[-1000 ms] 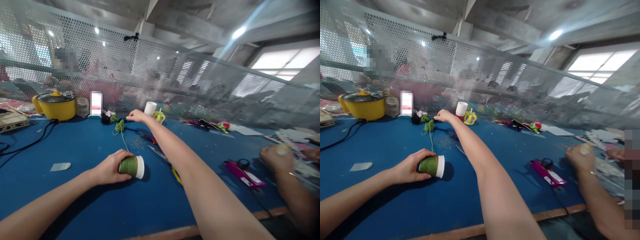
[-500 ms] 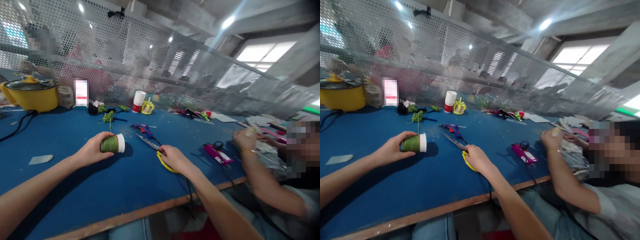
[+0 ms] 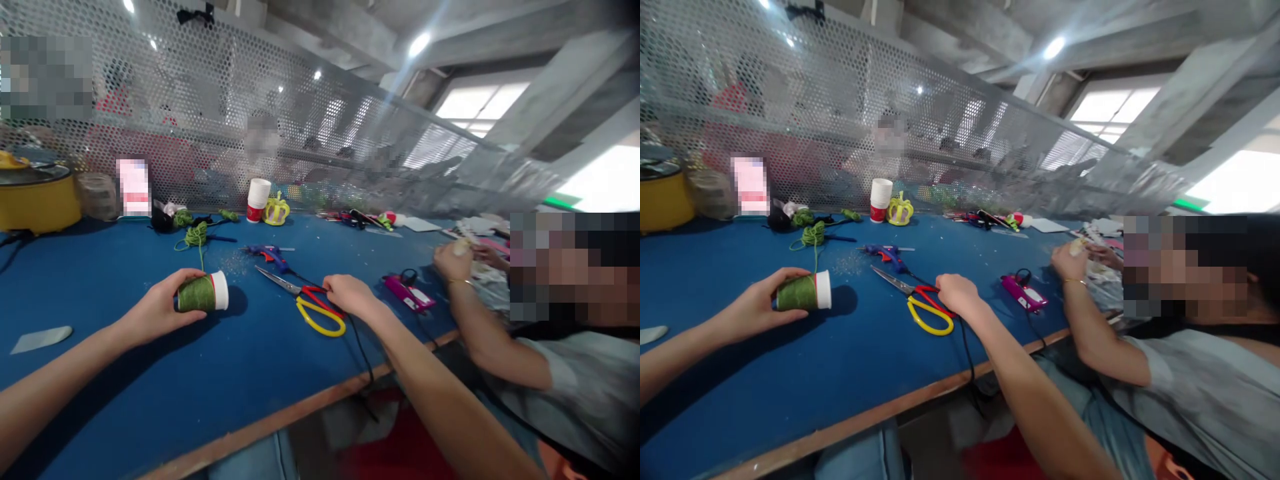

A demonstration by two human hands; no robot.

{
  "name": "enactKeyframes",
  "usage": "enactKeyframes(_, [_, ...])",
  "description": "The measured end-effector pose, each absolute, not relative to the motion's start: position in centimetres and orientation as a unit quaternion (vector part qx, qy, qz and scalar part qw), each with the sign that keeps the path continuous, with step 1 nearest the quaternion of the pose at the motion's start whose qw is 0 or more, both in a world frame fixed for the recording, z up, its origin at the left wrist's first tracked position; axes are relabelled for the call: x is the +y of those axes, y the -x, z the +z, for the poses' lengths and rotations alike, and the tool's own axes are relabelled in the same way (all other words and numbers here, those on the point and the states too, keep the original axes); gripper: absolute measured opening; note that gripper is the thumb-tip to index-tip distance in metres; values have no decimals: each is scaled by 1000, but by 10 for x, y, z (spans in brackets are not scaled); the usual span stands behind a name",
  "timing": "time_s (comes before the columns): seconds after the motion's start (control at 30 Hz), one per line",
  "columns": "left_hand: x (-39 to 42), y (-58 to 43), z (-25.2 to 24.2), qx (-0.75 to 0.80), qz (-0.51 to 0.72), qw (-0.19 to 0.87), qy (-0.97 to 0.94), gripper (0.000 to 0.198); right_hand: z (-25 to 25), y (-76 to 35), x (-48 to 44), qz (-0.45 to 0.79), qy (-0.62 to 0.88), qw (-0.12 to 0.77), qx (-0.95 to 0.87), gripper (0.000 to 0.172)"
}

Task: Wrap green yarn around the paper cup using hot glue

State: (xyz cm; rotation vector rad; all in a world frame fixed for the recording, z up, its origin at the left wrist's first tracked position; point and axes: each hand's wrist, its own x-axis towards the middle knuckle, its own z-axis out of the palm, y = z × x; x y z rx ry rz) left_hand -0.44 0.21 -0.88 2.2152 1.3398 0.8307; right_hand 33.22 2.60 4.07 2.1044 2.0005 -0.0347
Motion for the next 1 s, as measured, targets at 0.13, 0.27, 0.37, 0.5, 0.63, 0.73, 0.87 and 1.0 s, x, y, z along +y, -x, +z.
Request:
enactKeyframes(0.13, [2, 4, -8, 479, 297, 209, -799, 52, 39, -327, 22, 19, -713, 99, 694, 27])
enactKeyframes(0.27, [2, 4, -8, 479, 297, 216, -797, 54, 31, -321, 4, -23, -670, 109, 734, 42])
enactKeyframes(0.37, [3, 3, -8, 479, 298, 225, -794, 55, 25, -319, -2, -27, -657, 105, 746, 59])
enactKeyframes(0.5, [2, 3, -8, 472, 313, 251, -785, 58, 23, -316, 4, -77, -684, 59, 723, 67])
enactKeyframes(0.63, [2, 3, -9, 463, 325, 294, -770, 59, 29, -316, 10, -319, -686, -83, 649, 59])
enactKeyframes(0.73, [3, 3, -8, 464, 332, 313, -759, 57, 34, -322, 15, -528, -612, -166, 566, 38])
enactKeyframes(0.87, [2, 3, -7, 457, 341, 323, -755, 55, 33, -328, 17, -635, -519, -238, 521, 31])
enactKeyframes(1.0, [2, 3, -8, 455, 351, 343, -744, 54, 30, -321, 15, -604, -498, -320, 533, 40])
